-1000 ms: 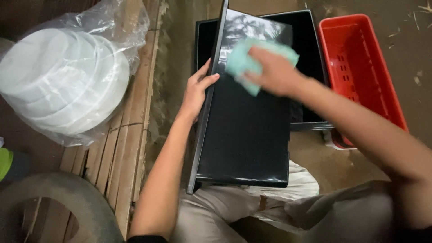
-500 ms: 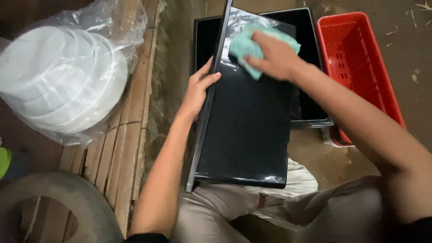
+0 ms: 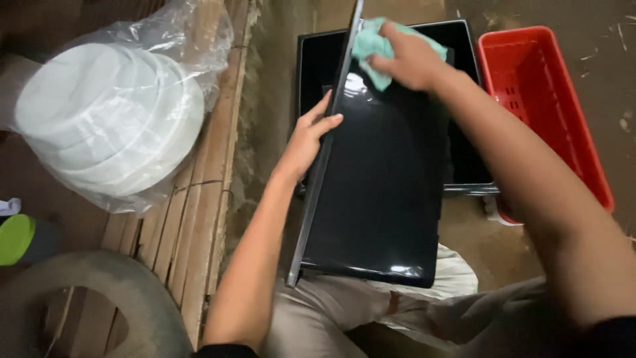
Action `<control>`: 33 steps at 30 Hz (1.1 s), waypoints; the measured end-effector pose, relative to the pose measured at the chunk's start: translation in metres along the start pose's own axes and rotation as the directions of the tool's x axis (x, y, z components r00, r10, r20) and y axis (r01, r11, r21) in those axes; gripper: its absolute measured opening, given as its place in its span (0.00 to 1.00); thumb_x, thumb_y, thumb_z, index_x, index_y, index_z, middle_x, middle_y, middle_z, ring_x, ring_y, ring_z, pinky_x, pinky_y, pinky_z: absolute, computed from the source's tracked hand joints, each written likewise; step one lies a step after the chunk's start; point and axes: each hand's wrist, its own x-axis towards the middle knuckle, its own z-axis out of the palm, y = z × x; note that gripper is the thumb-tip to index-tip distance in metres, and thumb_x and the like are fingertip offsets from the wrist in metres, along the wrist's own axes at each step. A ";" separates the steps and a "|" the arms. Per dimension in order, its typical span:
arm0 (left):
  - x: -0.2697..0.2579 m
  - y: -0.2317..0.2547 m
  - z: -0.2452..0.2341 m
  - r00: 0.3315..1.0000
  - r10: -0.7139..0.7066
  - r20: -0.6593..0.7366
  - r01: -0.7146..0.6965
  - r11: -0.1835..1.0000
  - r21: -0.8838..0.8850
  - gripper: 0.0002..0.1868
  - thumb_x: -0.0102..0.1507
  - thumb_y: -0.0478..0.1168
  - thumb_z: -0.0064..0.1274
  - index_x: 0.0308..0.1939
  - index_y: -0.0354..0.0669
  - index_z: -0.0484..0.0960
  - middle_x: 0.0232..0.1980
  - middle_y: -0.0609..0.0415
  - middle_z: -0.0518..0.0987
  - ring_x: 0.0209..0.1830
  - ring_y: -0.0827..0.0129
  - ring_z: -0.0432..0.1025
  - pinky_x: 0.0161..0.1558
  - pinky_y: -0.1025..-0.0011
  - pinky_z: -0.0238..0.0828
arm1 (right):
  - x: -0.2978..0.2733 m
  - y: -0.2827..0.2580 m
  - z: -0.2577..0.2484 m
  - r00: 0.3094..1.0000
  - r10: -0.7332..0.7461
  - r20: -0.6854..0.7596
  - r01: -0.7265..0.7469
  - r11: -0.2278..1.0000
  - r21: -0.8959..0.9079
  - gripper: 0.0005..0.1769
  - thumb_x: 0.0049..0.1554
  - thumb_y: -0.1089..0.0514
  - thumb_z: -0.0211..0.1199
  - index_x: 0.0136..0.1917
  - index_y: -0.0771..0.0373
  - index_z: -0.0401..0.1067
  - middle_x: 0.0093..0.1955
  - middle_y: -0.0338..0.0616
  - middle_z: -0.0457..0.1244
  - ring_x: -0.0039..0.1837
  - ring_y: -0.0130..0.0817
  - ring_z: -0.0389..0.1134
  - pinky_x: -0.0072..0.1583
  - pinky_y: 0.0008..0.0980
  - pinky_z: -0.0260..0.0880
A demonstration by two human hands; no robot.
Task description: Cleaning black plastic planter boxes by wiping them thoroughly with a damp cloth.
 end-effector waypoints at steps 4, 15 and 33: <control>-0.003 0.007 -0.007 0.998 -0.053 -0.040 0.053 0.999 0.010 0.35 0.61 0.40 0.52 0.74 0.39 0.67 0.75 0.51 0.71 0.71 0.67 0.66 0.68 0.73 0.57 | 0.000 -0.020 0.016 0.997 -0.053 -0.059 0.052 0.998 -0.019 0.30 0.62 0.47 0.60 0.67 0.72 0.61 0.55 0.65 0.66 0.49 0.61 0.68 0.52 0.52 0.65; 0.017 -0.041 -0.019 0.996 0.080 0.025 -0.077 0.991 -0.113 0.33 0.66 0.45 0.59 0.75 0.50 0.69 0.74 0.47 0.70 0.69 0.62 0.68 0.71 0.60 0.63 | -0.089 -0.095 -0.012 0.946 -0.246 0.212 0.190 0.948 0.255 0.27 0.55 0.47 0.66 0.62 0.61 0.66 0.62 0.64 0.66 0.64 0.67 0.67 0.63 0.61 0.67; 0.023 -0.045 -0.020 0.997 0.065 -0.044 -0.073 0.975 -0.210 0.33 0.63 0.41 0.61 0.72 0.48 0.73 0.66 0.50 0.77 0.63 0.65 0.71 0.68 0.62 0.67 | -0.182 -0.179 -0.020 0.878 -0.464 0.116 0.447 0.882 0.147 0.35 0.47 0.37 0.71 0.63 0.51 0.69 0.66 0.54 0.63 0.69 0.59 0.62 0.67 0.56 0.60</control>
